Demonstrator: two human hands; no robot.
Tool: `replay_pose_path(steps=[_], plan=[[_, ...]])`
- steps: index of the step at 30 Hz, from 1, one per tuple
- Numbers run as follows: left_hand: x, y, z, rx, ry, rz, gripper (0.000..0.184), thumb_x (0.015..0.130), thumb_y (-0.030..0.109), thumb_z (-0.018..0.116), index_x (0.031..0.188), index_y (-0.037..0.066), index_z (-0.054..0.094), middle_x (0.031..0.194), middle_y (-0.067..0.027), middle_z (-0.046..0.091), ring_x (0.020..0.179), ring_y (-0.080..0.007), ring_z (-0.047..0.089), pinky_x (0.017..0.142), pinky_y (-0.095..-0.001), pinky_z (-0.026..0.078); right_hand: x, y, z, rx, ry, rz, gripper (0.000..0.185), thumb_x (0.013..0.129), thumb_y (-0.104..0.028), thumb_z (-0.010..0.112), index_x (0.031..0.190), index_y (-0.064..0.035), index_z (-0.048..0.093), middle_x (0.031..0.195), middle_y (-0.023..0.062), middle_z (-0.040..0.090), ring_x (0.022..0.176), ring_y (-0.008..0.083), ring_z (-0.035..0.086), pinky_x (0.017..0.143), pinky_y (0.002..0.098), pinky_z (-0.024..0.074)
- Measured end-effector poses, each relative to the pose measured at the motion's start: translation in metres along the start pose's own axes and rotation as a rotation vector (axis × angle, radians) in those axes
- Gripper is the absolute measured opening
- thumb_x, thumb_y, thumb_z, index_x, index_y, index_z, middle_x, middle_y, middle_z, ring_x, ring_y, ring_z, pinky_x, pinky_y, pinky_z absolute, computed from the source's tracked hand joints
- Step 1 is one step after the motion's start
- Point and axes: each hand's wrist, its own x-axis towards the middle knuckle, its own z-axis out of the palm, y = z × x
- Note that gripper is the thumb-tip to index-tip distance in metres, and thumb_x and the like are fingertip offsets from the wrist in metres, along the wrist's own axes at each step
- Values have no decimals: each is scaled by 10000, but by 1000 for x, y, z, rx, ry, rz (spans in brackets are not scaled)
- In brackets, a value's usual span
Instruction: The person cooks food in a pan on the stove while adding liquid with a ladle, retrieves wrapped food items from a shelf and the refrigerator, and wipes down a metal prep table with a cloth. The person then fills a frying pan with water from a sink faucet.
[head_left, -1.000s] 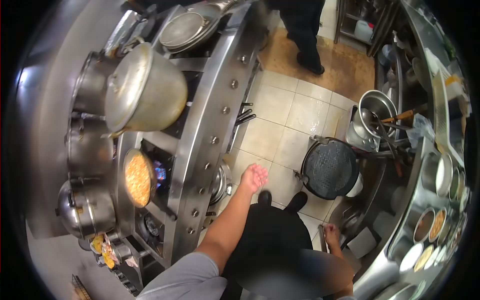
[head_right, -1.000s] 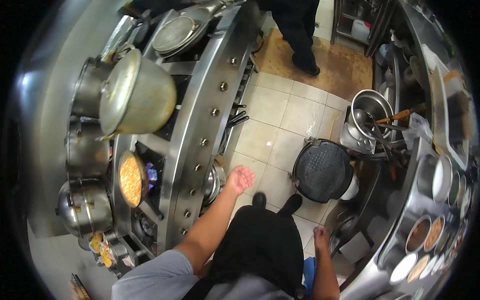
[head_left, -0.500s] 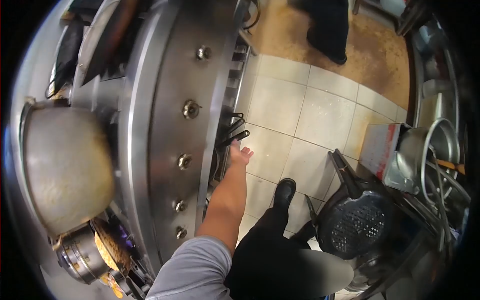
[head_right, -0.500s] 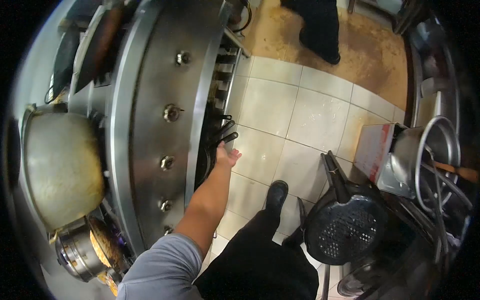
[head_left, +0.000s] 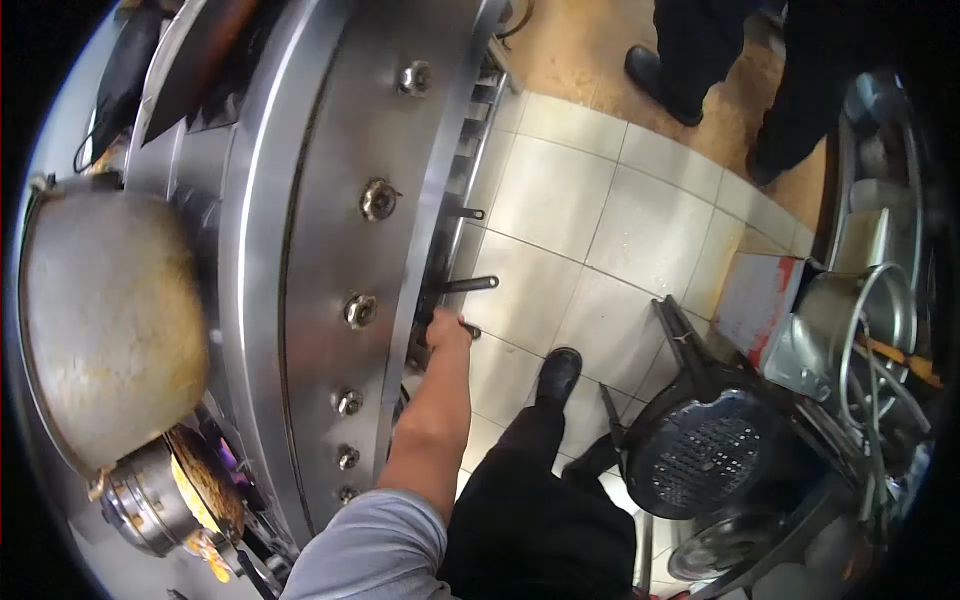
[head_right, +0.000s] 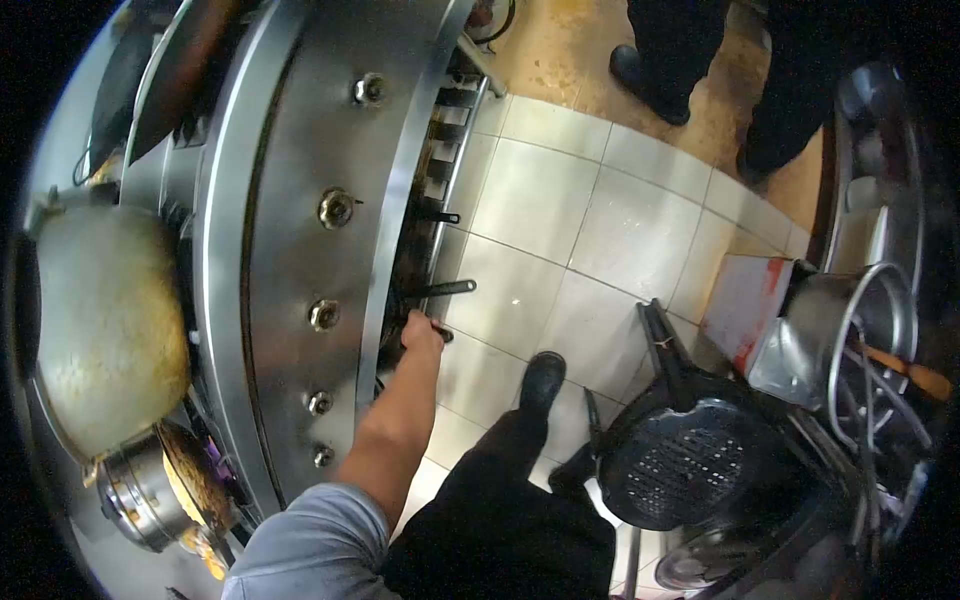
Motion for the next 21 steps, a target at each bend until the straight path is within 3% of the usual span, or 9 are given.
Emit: replay_pose_path(steps=[3,4,5,6,7,10,13,17,21], plan=[[-56,-26,-59,116,-29,247,181,781,125,583,870,-17,514,700,-118,574,491,-221,537,440,-361,426,43,10,-1,-175,-43,-312,257,967,-276,493,1133,-139,632,894,67,671,644,278,604,556,394,489],[-56,-41,-84,101,-137,307,181,763,141,602,817,-12,521,677,-116,565,477,-235,540,449,-385,437,60,38,3,-465,34,-736,355,973,-338,475,1284,-179,540,1008,90,654,840,266,633,650,410,535],[-68,-45,-108,84,-136,299,181,763,141,602,817,-12,521,677,-116,565,477,-235,540,449,-385,437,58,-10,11,126,119,-482,294,908,-287,551,718,-69,608,558,14,533,448,132,500,408,341,404],[-81,-49,-130,272,-166,337,198,753,151,616,811,-14,524,684,-129,576,508,-261,562,493,-398,458,50,-27,11,399,-8,-139,227,902,-239,579,762,-62,610,574,-16,524,477,112,473,428,310,399],[-97,-53,-153,459,-199,370,215,742,162,630,804,-16,526,691,-141,586,538,-287,585,537,-411,479,46,-41,18,299,90,-90,195,901,-218,586,840,-35,610,619,-10,547,535,120,493,502,287,427],[-157,-54,-229,845,-318,540,242,727,179,648,819,-14,535,727,-186,613,661,-360,623,655,-436,497,20,-101,18,-38,180,-633,264,910,-255,589,929,7,613,753,97,634,696,189,596,646,318,474],[-228,-42,-308,1043,-557,617,336,710,242,675,906,-14,582,822,-230,647,815,-413,630,743,-467,492,-10,-129,3,-376,251,-682,302,895,-314,557,900,-16,606,818,182,646,820,363,632,723,416,491],[-309,-18,-405,1186,-834,679,436,705,265,685,1021,-21,593,907,-238,658,881,-404,635,784,-457,504,25,-108,-2,-312,290,-1056,265,919,-276,533,851,-27,597,809,128,669,761,297,648,691,375,494],[-360,10,-486,1326,-1039,809,397,709,295,656,999,32,595,926,-212,650,903,-385,628,788,-461,495,-58,-149,-25,-302,247,-1052,308,907,-279,534,791,-8,622,739,124,659,734,246,641,681,345,487]])
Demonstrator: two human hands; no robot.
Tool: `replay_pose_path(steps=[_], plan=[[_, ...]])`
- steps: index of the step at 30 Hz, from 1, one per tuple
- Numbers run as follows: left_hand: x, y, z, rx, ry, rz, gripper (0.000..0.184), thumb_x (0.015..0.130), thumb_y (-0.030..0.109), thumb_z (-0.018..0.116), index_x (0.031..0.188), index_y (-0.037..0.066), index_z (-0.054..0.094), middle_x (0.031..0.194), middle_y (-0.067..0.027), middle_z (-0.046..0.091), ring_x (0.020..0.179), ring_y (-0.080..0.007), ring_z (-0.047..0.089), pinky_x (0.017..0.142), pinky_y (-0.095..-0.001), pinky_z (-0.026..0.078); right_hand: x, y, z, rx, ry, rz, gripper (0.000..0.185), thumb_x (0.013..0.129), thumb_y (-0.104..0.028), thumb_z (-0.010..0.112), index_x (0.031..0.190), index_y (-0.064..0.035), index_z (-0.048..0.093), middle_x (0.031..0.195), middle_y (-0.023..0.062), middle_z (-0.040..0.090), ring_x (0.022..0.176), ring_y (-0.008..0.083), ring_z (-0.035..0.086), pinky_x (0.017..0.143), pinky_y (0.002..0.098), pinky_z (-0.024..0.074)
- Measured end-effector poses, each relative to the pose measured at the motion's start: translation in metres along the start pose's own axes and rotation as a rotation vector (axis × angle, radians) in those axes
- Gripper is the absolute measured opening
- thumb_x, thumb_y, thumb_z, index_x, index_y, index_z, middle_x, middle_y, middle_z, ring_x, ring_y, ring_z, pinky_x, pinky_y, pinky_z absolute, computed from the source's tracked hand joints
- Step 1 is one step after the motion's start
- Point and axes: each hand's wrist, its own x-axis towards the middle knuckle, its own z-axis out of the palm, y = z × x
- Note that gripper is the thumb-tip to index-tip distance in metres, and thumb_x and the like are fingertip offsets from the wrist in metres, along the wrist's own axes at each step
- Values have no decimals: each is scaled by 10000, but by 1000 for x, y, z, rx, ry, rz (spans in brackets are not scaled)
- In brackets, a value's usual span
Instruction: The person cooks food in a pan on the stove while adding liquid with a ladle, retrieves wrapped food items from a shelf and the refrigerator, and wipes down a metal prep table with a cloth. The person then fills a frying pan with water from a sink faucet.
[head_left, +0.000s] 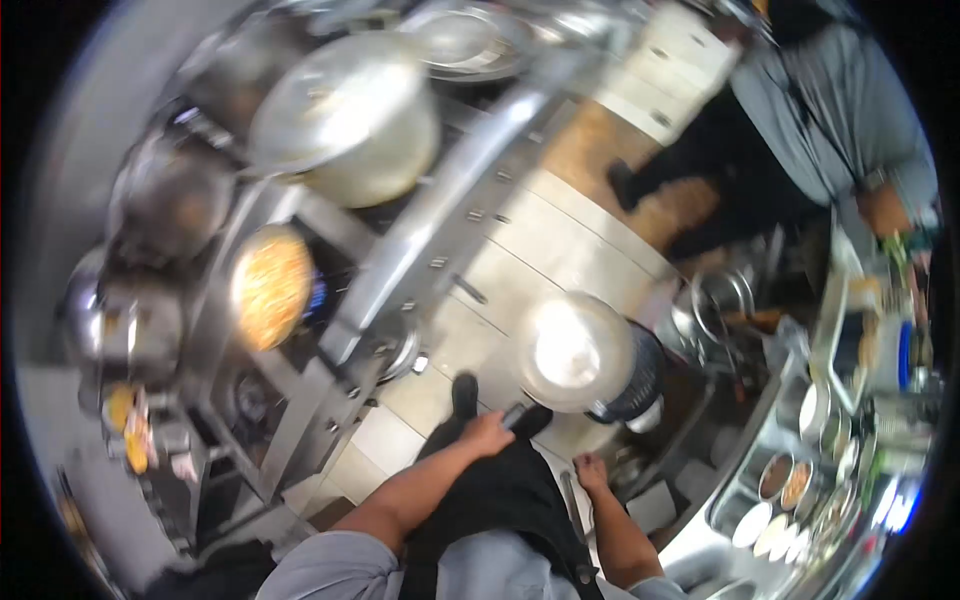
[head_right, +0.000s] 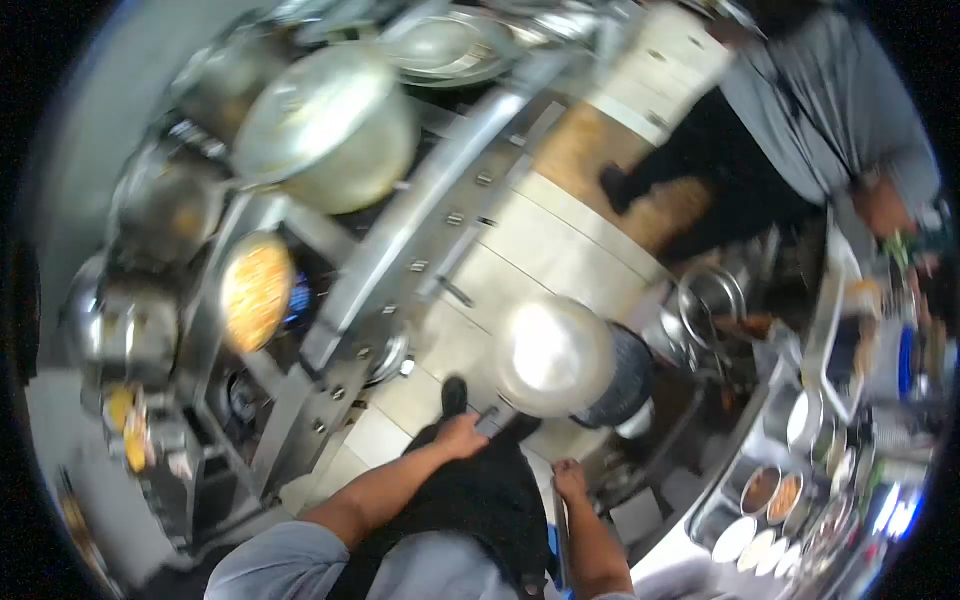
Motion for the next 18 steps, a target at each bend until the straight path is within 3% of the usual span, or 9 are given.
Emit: replay_pose_path(steps=[3,4,5,6,8,10,14,16,18], plan=[[-66,2,-30,-79,17,200,344,710,272,631,958,38,583,914,-211,641,897,-397,617,784,-477,482,14,28,14,-41,-116,152,300,854,-259,539,801,2,676,705,134,663,599,213,628,570,354,491],[-90,-1,-41,-121,37,294,325,713,254,625,950,38,577,904,-210,640,895,-402,615,776,-480,478,7,6,-3,6,-263,28,280,861,-234,528,806,-3,677,683,132,655,576,210,623,549,343,493],[-117,1,-63,-137,15,283,311,717,241,618,948,39,569,899,-208,639,890,-401,614,764,-482,474,11,55,20,-115,-145,-222,264,859,-245,553,746,-28,652,595,109,612,547,206,606,530,339,482],[-145,4,-87,-152,-16,285,297,721,228,611,945,40,561,893,-205,639,885,-400,613,753,-485,470,4,47,10,-409,-167,-447,422,873,-385,462,782,-27,666,781,186,653,746,343,637,689,461,485],[-198,-2,-118,-171,71,346,283,718,212,607,930,34,543,855,-199,635,853,-399,615,739,-487,462,5,51,9,-216,-479,15,398,865,-374,488,874,-12,655,849,216,652,792,357,644,712,455,495],[-248,-18,-137,-201,225,404,332,723,193,623,1009,53,531,726,-159,603,731,-378,612,658,-473,464,19,132,28,-728,-151,-623,233,779,-232,664,926,-59,612,869,84,638,818,165,611,626,368,493],[-367,-62,-177,-394,525,442,333,737,166,627,1028,39,526,714,-142,603,647,-346,610,592,-421,469,-2,125,41,-711,-147,-1187,383,851,-305,608,1147,-62,593,992,142,639,923,268,610,771,412,486],[-415,-87,-191,-625,883,487,303,764,131,646,1023,34,521,708,-138,584,619,-268,608,582,-366,470,-7,84,65,-665,-296,-1132,441,871,-335,591,1218,-64,587,1040,164,638,962,303,610,824,428,482],[-448,-123,-203,-1042,795,623,220,868,55,611,1017,31,451,671,-70,552,621,-149,603,569,-290,488,-26,-14,91,-559,-459,-669,451,865,-348,596,1215,-65,590,1051,170,636,972,303,610,835,431,479]])
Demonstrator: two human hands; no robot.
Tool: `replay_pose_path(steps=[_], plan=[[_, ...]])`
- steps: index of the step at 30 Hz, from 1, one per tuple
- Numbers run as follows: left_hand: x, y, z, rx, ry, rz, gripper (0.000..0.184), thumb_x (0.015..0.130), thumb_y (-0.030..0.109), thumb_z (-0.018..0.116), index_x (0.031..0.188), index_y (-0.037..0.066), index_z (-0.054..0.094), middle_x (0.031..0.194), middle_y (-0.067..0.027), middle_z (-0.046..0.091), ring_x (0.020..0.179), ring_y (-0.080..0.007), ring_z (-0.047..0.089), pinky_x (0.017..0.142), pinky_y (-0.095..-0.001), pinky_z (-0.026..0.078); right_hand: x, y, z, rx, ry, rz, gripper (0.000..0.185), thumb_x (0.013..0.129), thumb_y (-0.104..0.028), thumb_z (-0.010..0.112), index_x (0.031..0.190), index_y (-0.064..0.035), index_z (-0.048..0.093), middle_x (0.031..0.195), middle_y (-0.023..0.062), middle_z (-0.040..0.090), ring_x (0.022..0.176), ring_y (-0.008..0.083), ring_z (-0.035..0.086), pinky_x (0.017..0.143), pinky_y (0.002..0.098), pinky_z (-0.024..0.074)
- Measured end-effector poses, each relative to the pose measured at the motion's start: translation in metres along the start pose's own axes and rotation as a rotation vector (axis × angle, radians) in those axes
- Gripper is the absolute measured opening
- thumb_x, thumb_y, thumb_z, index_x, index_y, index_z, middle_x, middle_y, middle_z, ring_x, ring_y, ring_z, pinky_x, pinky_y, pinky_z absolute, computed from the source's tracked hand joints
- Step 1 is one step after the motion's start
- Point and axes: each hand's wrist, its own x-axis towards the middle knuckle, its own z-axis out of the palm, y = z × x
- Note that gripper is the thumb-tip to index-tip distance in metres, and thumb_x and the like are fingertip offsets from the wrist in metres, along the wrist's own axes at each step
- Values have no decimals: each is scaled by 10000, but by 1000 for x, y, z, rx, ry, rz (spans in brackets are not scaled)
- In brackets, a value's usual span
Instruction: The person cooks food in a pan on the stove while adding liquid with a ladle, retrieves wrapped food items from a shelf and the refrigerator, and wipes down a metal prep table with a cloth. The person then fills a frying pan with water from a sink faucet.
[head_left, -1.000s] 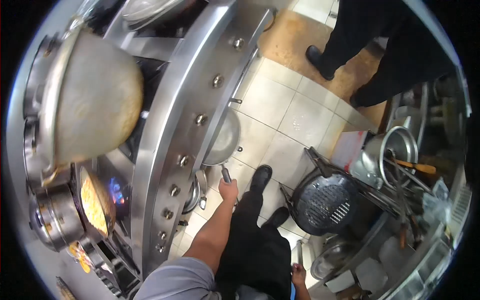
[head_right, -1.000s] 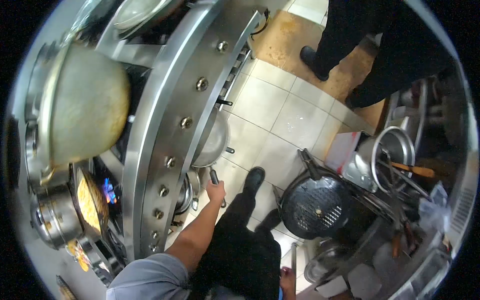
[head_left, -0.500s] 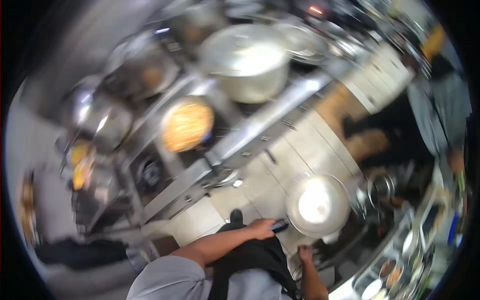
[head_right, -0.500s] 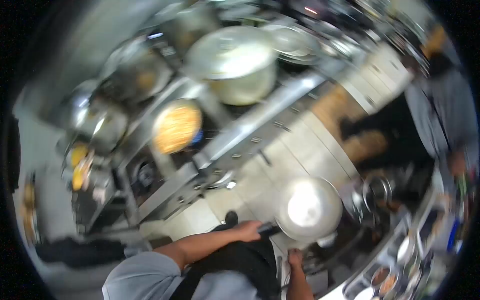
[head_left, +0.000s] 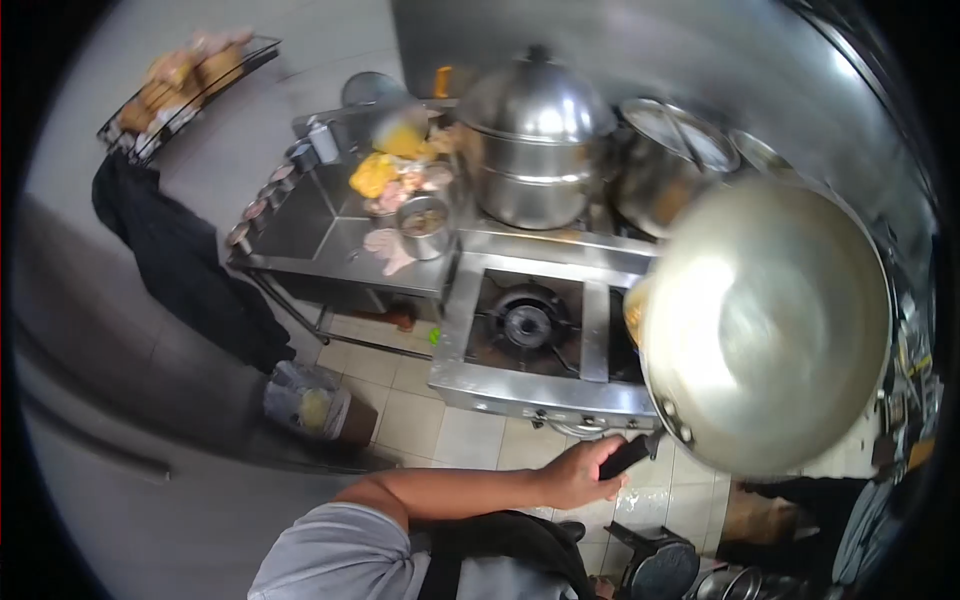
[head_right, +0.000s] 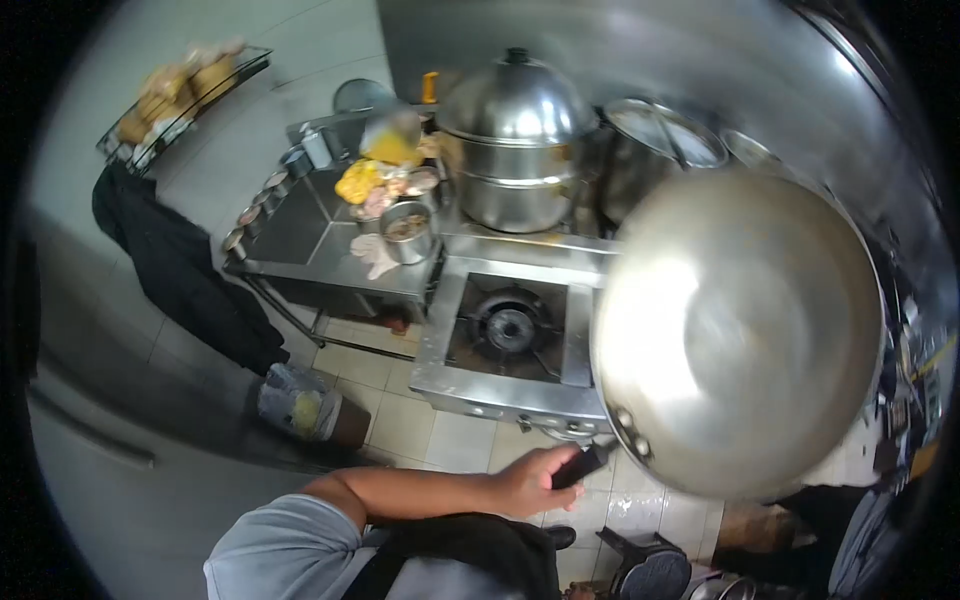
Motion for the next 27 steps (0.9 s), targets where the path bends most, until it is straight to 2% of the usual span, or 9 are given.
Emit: replay_pose_path(steps=[4,7,12,16,17,18,19,24,27], plan=[[-41,88,-121,-470,-20,-112,271,872,31,609,1039,78,401,655,-47,527,435,-162,548,403,-332,477,64,-107,-16,164,-98,104,471,851,-375,605,1207,-66,595,1074,182,631,991,304,610,855,438,473],[-65,101,-204,-516,345,-17,271,892,116,623,1047,125,401,610,-47,504,380,-163,496,357,-312,417,96,-143,6,173,-164,45,486,841,-394,611,1201,-67,599,1091,191,628,1005,304,609,870,443,469],[-94,101,-321,-407,795,97,202,884,88,608,992,119,440,593,-31,477,386,-158,484,355,-304,420,171,-112,109,296,-275,-460,512,825,-427,622,1191,-69,606,1119,205,622,1028,305,609,896,451,461],[-123,114,-398,-42,1120,13,186,862,64,592,955,83,431,600,-47,490,386,-166,482,351,-306,430,260,-355,-17,865,-508,22,306,778,-132,651,1065,-30,621,944,50,653,879,171,608,822,300,480],[-129,122,-416,42,1197,-39,196,844,41,588,949,63,424,600,-53,489,387,-161,478,353,-312,434,280,-418,-36,753,-500,-14,307,785,-97,641,1084,-31,610,941,71,662,848,179,618,780,293,487],[-135,130,-432,115,1302,-105,201,832,9,577,948,46,417,598,-59,487,381,-154,474,342,-299,424,291,-507,-84,-52,-405,-441,283,821,-114,631,1085,-18,593,900,101,670,810,221,640,736,303,495],[-144,134,-449,210,1346,-146,200,829,-2,573,944,36,414,597,-60,489,377,-151,472,336,-292,419,311,-533,-73,183,-294,-386,349,860,-291,633,1074,-18,589,914,192,656,843,348,636,742,380,499],[-190,141,-533,525,1475,-293,191,827,-17,561,973,-18,438,588,-62,495,364,-136,479,329,-288,403,362,-723,-96,314,-286,-586,352,841,-221,674,1111,-16,579,915,146,660,823,259,654,717,348,512],[-216,131,-607,1105,1466,-536,304,792,39,636,1043,-19,475,632,-145,563,606,-327,622,588,-417,500,388,-804,-69,205,-416,-676,342,834,-208,684,1107,-20,600,981,160,649,886,293,644,779,369,504]])
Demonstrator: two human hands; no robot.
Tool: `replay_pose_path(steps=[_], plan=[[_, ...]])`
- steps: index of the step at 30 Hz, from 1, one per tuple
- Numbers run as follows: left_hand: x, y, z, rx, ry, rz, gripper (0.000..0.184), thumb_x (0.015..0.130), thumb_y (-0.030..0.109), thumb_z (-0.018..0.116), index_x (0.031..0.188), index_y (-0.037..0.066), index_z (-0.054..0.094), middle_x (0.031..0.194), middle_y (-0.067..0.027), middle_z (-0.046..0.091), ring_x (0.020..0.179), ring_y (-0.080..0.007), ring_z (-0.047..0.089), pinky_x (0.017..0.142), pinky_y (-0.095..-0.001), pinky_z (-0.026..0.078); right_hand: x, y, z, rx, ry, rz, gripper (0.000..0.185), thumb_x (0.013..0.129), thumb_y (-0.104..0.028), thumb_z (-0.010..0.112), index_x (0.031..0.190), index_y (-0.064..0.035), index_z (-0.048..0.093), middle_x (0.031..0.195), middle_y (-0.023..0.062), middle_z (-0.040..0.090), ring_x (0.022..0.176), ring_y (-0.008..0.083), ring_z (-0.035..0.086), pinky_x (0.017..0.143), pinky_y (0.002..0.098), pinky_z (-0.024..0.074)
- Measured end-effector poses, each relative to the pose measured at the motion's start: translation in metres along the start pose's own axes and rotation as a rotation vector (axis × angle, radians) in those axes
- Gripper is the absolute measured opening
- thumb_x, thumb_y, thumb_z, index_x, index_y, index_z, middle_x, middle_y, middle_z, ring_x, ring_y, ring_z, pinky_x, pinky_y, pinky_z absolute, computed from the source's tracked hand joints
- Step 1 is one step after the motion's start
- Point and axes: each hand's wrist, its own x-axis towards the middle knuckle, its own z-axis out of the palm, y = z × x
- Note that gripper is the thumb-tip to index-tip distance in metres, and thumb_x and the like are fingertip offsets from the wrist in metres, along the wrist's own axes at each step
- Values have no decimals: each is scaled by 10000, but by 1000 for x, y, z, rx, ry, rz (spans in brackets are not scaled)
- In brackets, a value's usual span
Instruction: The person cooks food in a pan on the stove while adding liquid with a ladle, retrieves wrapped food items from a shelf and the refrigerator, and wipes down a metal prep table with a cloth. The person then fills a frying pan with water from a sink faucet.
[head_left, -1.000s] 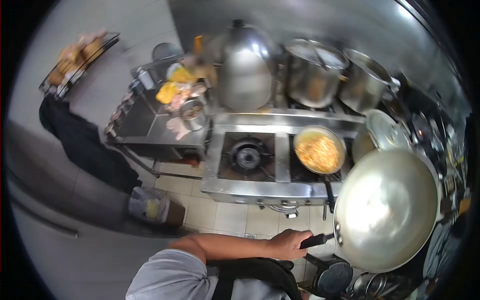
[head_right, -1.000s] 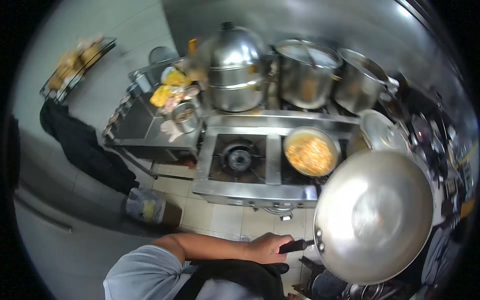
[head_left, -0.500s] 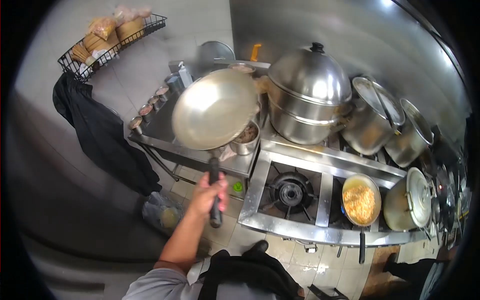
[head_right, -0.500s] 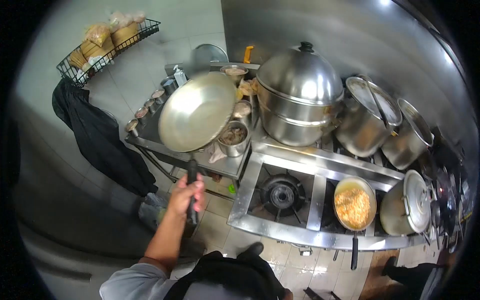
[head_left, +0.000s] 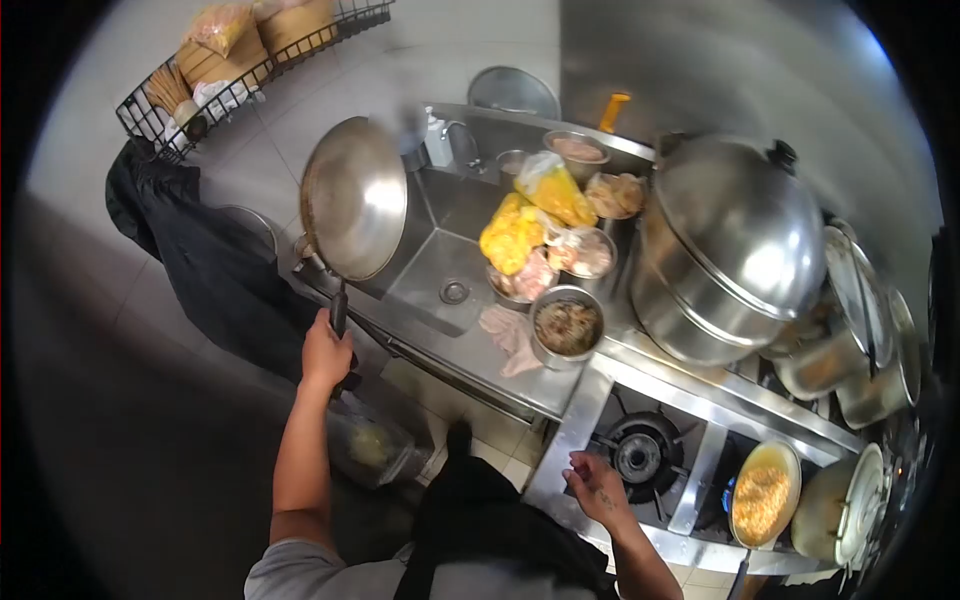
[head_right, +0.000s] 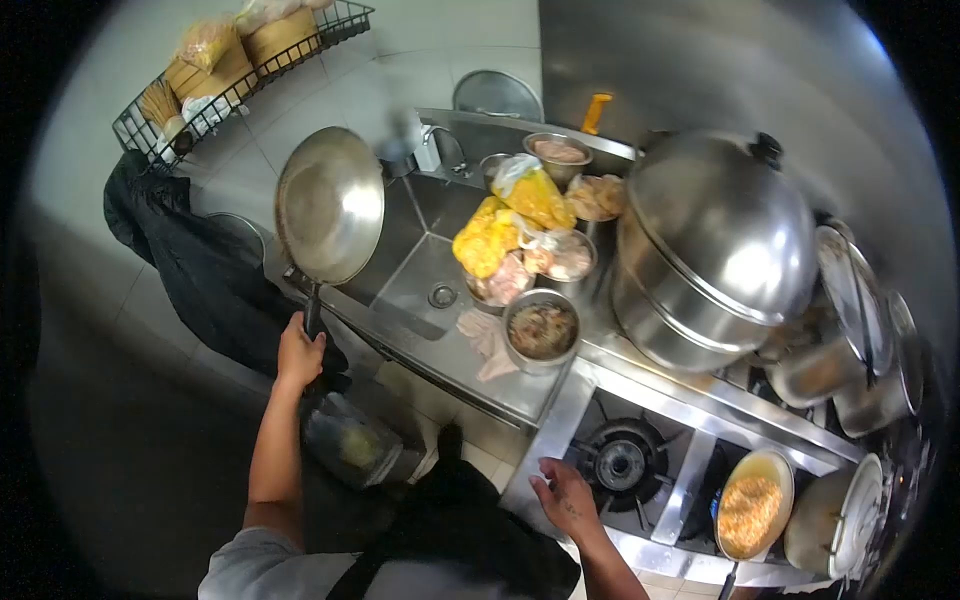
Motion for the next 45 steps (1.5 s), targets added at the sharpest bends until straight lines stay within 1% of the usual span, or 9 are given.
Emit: replay_pose_path(steps=[7,13,22,26,30,32,34,37,45], plan=[[167,-90,84,158,-68,43,327,820,140,635,1085,-26,537,893,-266,644,909,-445,612,785,-483,484,206,-121,105,258,-193,-99,334,877,-245,662,1118,-21,604,1010,169,656,966,252,646,836,330,503],[232,-134,165,-604,-601,-458,169,795,78,637,891,-3,524,600,-59,546,391,-132,501,381,-286,426,429,-173,212,768,128,-26,253,958,-283,548,981,-36,593,847,33,634,766,112,576,705,270,472],[253,-172,202,-820,-883,-663,118,861,81,616,920,42,522,606,-39,536,446,-152,527,433,-312,450,798,-127,251,1750,325,591,559,938,-428,512,1262,0,354,1141,187,522,906,308,573,806,449,514],[269,-187,213,-918,-927,-582,179,849,87,636,957,41,500,591,-45,517,432,-167,527,409,-328,441,847,-129,257,1920,724,453,533,922,-414,537,1189,23,388,1022,174,514,875,314,564,811,484,518],[283,-192,226,-993,-963,-601,190,844,89,641,955,34,497,596,-51,521,420,-171,521,405,-333,440,852,-84,207,2254,682,204,437,925,-358,529,1112,27,443,973,172,545,851,313,576,759,470,537],[291,-191,230,-986,-1010,-593,187,846,90,636,955,30,497,599,-54,521,416,-171,517,400,-332,438,848,-54,203,1560,352,259,372,916,-329,542,1046,14,481,920,159,562,819,315,583,703,432,555],[293,-192,239,-979,-1022,-583,187,845,85,634,960,28,498,601,-54,521,417,-172,518,398,-332,437,854,-60,236,1433,283,780,365,911,-323,560,1052,5,485,960,167,556,787,309,580,681,423,562],[301,-183,231,-908,-1038,-549,176,847,72,625,960,29,498,603,-53,521,419,-173,518,396,-334,437,852,-87,256,1691,310,768,277,927,-247,540,1037,1,488,948,148,532,781,299,566,714,465,563],[302,-188,231,-874,-1057,-593,150,853,63,612,945,32,498,611,-49,524,433,-168,522,419,-336,451,817,-103,223,2052,702,38,258,935,-3,493,1169,98,456,1099,176,564,999,296,596,990,410,499]])
